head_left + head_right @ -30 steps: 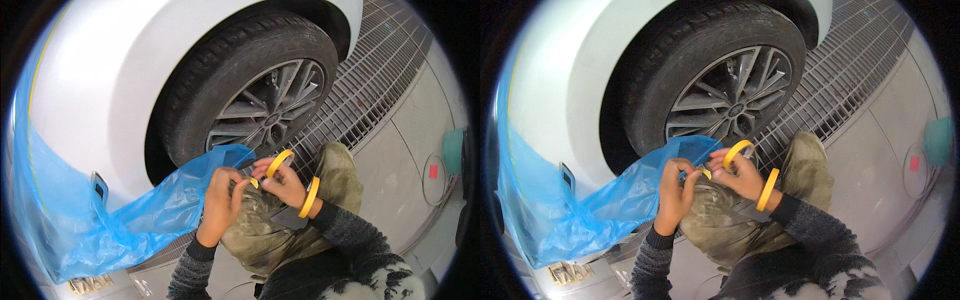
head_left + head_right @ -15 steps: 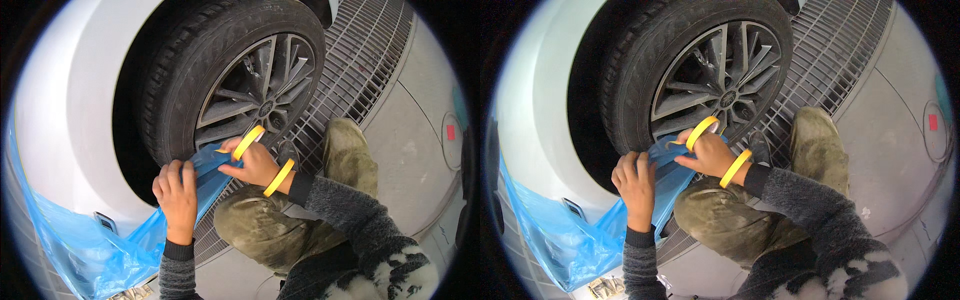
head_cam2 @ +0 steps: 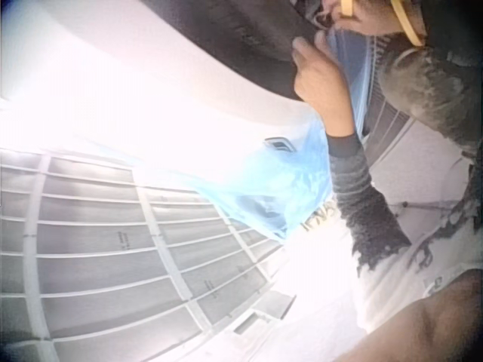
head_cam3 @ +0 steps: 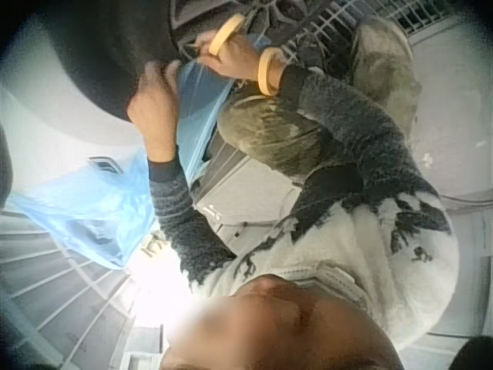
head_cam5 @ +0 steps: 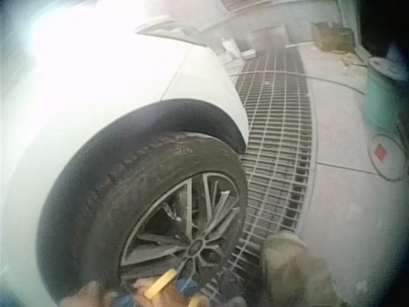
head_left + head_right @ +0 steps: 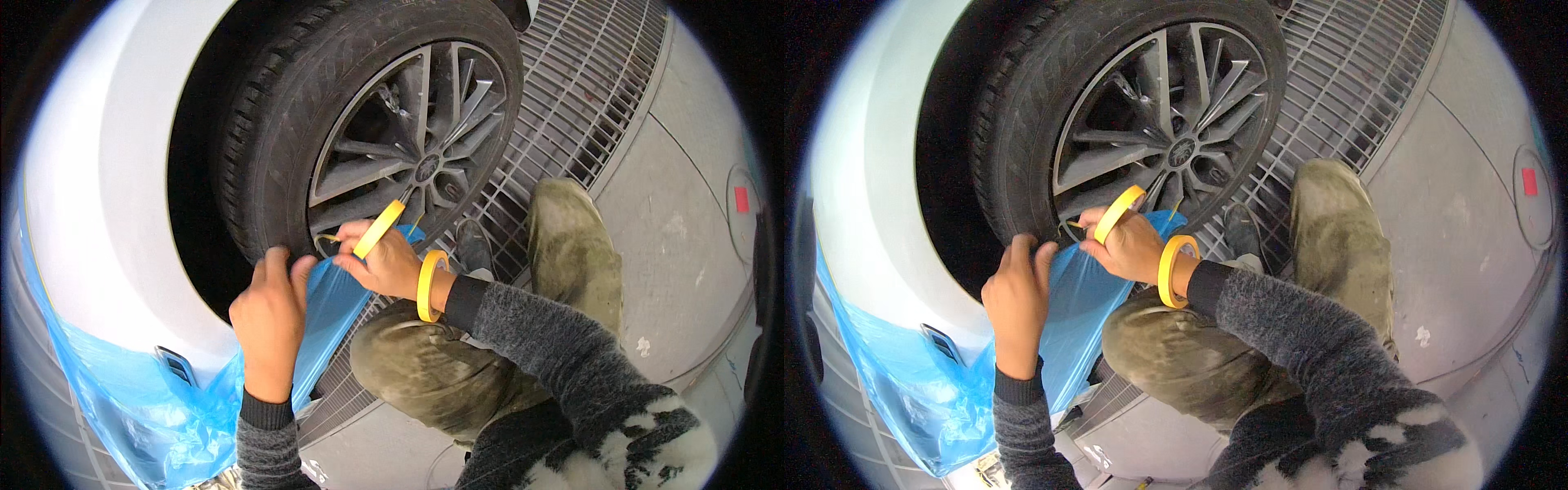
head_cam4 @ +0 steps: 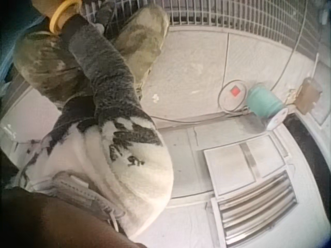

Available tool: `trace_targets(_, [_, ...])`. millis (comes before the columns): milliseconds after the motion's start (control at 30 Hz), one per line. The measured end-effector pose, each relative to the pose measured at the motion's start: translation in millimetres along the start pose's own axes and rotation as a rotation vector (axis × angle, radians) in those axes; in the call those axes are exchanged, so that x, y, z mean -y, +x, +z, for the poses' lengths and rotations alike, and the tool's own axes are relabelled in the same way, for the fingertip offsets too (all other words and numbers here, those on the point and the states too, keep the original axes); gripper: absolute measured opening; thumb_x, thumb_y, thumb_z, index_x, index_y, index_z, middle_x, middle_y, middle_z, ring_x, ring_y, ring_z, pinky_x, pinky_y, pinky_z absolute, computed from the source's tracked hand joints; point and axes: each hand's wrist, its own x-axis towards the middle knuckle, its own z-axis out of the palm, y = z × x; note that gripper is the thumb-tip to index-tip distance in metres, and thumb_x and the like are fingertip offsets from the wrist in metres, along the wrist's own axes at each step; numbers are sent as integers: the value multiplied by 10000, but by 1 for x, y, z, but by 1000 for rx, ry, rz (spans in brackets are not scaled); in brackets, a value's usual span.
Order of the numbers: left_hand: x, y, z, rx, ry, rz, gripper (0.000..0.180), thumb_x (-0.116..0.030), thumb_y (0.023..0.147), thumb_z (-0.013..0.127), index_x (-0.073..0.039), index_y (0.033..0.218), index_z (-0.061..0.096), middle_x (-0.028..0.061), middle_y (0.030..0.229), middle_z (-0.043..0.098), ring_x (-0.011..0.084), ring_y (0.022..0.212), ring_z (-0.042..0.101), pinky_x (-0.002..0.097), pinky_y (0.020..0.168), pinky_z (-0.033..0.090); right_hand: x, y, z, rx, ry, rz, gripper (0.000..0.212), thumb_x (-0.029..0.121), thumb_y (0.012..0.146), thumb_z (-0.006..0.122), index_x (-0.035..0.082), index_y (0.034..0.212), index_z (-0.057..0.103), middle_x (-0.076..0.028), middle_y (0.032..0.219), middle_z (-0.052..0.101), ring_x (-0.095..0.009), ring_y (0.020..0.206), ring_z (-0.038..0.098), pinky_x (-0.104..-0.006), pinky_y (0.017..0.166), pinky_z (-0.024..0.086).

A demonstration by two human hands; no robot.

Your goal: The person covers a white car with blue plastic sheeting and secures it using yellow masking tape. They smooth the sheeting over the hood, roof, and sides, then tape around the wheel arches and front bumper vents to protect those areas.

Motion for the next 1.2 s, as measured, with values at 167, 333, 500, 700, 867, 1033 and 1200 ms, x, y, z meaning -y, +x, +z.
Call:
trace_targets(167, [1, -11, 1, -117, 244, 389, 297, -336, 905, 743, -96, 1048, 639, 63, 1017, 608, 231, 896, 613, 351, 768, 474, -4, 11, 1, -81, -5, 14, 299, 94, 848, 799, 10, 1062, 607, -126, 884, 710, -352, 804, 699, -437, 726, 537])
trace_targets(333, [13, -3, 18, -206, 328, 297, 256, -287, 969, 702, -119, 832, 567, 32, 736, 570, 187, 704, 612, 314, 660, 472, -6, 18, 10, -176, -81, -68, 404, 98, 851, 811, 20, 1156, 558, -118, 872, 710, -321, 801, 708, -398, 718, 541])
trace_targets(500, [11, 11, 29, -319, 220, 205, 269, -235, 973, 699, -103, 785, 560, 82, 680, 612, 259, 580, 642, 370, 547, 507, 2, 12, 2, -225, -29, 28, 373, 134, 841, 844, 36, 1088, 583, -102, 867, 691, -264, 760, 694, -355, 700, 536])
trace_targets(700, [10, 13, 29, -351, 183, 195, 274, -248, 962, 710, -99, 783, 565, 88, 686, 624, 262, 578, 654, 375, 541, 517, 11, 13, -17, 51, -149, -62, 307, 264, 842, 840, 60, 928, 627, -95, 822, 661, -289, 732, 666, -381, 650, 516])
trace_targets(867, [12, 14, 28, -346, 193, 205, 285, -247, 964, 709, -106, 764, 564, 62, 657, 600, 214, 550, 635, 322, 530, 504, 3, 40, -5, 30, -351, -92, 331, 314, 836, 816, 54, 866, 613, -106, 771, 637, -316, 747, 665, -443, 649, 518])
trace_targets(1033, [13, 14, 25, -326, 141, 180, 279, -253, 965, 712, -102, 779, 567, 69, 671, 609, 228, 550, 639, 328, 518, 504, 16, 45, 0, -36, -254, 145, 330, 307, 821, 832, 44, 852, 634, -126, 770, 673, -347, 723, 678, -430, 640, 526])
trace_targets(1200, [17, 12, 21, -300, 106, 138, 277, -273, 961, 722, -96, 807, 574, 71, 697, 619, 240, 568, 651, 336, 520, 511, 30, 42, 13, -189, -58, 530, 310, 231, 782, 884, 38, 895, 669, -106, 737, 675, -273, 669, 671, -373, 635, 531])
